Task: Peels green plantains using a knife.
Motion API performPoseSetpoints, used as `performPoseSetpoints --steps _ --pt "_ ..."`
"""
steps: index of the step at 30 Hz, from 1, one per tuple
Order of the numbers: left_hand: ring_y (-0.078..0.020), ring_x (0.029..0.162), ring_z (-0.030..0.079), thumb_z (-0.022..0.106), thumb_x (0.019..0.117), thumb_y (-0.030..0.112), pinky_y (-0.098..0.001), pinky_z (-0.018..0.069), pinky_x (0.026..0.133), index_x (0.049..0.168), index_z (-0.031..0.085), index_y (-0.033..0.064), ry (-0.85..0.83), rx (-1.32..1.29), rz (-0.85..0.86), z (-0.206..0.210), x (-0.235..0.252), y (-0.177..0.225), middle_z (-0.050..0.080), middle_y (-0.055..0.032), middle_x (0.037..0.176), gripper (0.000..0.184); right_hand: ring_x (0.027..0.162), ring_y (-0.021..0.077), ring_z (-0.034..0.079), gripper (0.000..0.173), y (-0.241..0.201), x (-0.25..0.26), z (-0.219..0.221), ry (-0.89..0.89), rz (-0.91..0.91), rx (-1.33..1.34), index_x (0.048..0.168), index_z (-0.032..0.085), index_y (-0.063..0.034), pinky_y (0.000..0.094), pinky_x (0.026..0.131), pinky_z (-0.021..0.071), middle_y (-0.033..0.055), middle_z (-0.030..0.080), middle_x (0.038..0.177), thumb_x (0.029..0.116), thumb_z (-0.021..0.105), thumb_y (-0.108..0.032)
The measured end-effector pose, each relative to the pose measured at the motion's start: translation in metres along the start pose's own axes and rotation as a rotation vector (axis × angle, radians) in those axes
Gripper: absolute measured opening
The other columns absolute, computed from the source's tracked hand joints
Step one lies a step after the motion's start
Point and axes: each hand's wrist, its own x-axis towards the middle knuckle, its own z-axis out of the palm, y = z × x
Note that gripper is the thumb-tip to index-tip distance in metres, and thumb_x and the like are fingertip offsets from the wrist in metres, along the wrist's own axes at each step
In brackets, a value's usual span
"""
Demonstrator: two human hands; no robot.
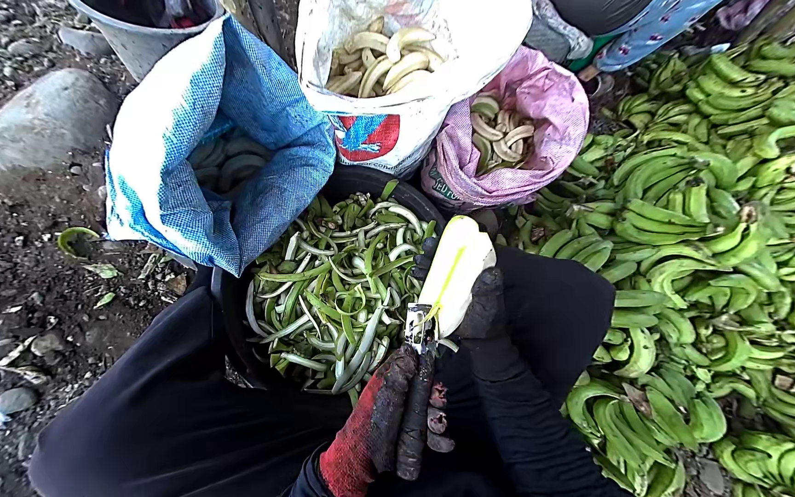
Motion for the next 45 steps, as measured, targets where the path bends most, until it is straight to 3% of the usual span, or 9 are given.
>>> performPoseSetpoints --steps 5,13,19,21,26,33,37,40,45 --pt "-0.0219 0.065 0.07 0.046 0.1043 0.038 -0.0366 0.0627 0.057 0.134 0.048 0.0061 0.251 0.403 0.084 0.005 -0.001 -0.001 0.068 -0.0103 0.084 0.044 0.099 0.0295 0.072 0.092 -0.001 0.005 0.0 0.009 0.207 0.032 0.144 0.046 -0.0085 0.0465 0.085 0.0616 0.0179 0.068 0.121 0.0824 0.065 -0.075" --pt "-0.0198 0.072 0.069 0.063 0.0984 0.03 -0.0359 0.0621 0.064 0.137 0.049 0.0036 0.267 0.565 0.365 -0.008 -0.007 0.029 0.068 -0.0085 0.09 0.049 0.101 0.0303 0.071 0.076 0.001 0.009 -0.002 -0.037 0.3 0.465 0.136 0.054 -0.0133 0.0471 0.084 0.0609 0.018 0.068 0.119 0.0937 0.044 -0.075" --pt "-0.0225 0.066 0.069 0.056 0.1014 0.037 -0.0374 0.0627 0.058 0.128 0.053 0.0002 0.309 0.19 0.295 -0.016 0.015 0.02 0.071 -0.0163 0.094 0.045 0.121 0.0312 0.062 0.071 -0.005 0.006 0.018 0.038 0.062 0.381 0.146 0.043 -0.0145 0.0514 0.1 0.0542 0.0164 0.06 0.136 0.0947 0.061 -0.059" --pt "-0.0211 0.065 0.068 0.052 0.1044 0.03 -0.0382 0.0632 0.06 0.121 0.052 0.0012 0.332 0.097 0.381 -0.018 0.024 0.025 0.066 -0.0121 0.082 0.033 0.129 0.0332 0.056 0.066 -0.014 0.002 0.024 -0.043 0.09 0.543 0.146 0.046 -0.0153 0.0549 0.106 0.0481 0.0161 0.056 0.142 0.098 0.053 -0.06" --pt "-0.0227 0.061 0.068 0.064 0.097 0.022 -0.0404 0.0641 0.06 0.12 0.052 -0.0013 0.384 0.263 0.459 -0.028 0.031 0.078 0.065 -0.0114 0.074 0.035 0.134 0.0371 0.052 0.071 -0.018 -0.002 0.013 -0.364 0.322 0.666 0.137 0.062 -0.0083 0.0573 0.11 0.0447 0.0197 0.055 0.145 0.1009 0.038 -0.065" --pt "-0.0128 0.072 0.071 0.072 0.0922 0.025 -0.0319 0.0632 0.068 0.118 0.066 0.0061 0.223 0.921 0.462 -0.016 0.036 0.127 0.072 -0.0031 0.088 0.032 0.11 0.0422 0.067 0.073 -0.022 -0.037 0.031 -0.347 0.962 0.64 0.143 0.054 -0.0164 0.06 0.083 0.0585 0.0232 0.064 0.132 0.0923 0.054 -0.07" --pt "-0.0171 0.089 0.069 0.059 0.0989 0.048 -0.0455 0.0576 0.083 0.131 0.065 0.0139 0.478 1.369 0.635 -0.015 0.031 0.122 0.072 -0.0047 0.101 0.047 0.097 0.0358 0.07 0.077 -0.002 -0.037 0.033 -0.232 0.722 0.62 0.139 0.052 -0.0092 0.0568 0.087 0.0573 0.0212 0.068 0.112 0.0872 0.067 -0.065" --pt "-0.0161 0.07 0.067 0.046 0.1043 0.047 -0.0359 0.0606 0.06 0.142 0.048 0.0095 0.395 0.98 0.566 -0.003 0.002 0.099 0.068 -0.0047 0.093 0.053 0.105 0.0368 0.07 0.073 -0.008 -0.024 0.035 -0.118 0.527 0.686 0.139 0.055 -0.0075 0.0573 0.092 0.0573 0.0224 0.068 0.121 0.0853 0.076 -0.052" --pt "-0.0163 0.068 0.067 0.047 0.1061 0.038 -0.0333 0.0607 0.057 0.135 0.047 0.0058 0.173 0.632 0.386 0.019 -0.012 0.046 0.066 -0.0052 0.09 0.043 0.106 0.0338 0.07 0.077 -0.008 -0.02 0.036 0.009 0.343 0.421 0.135 0.051 -0.0021 0.0526 0.092 0.0583 0.0214 0.068 0.118 0.085 0.076 -0.055"
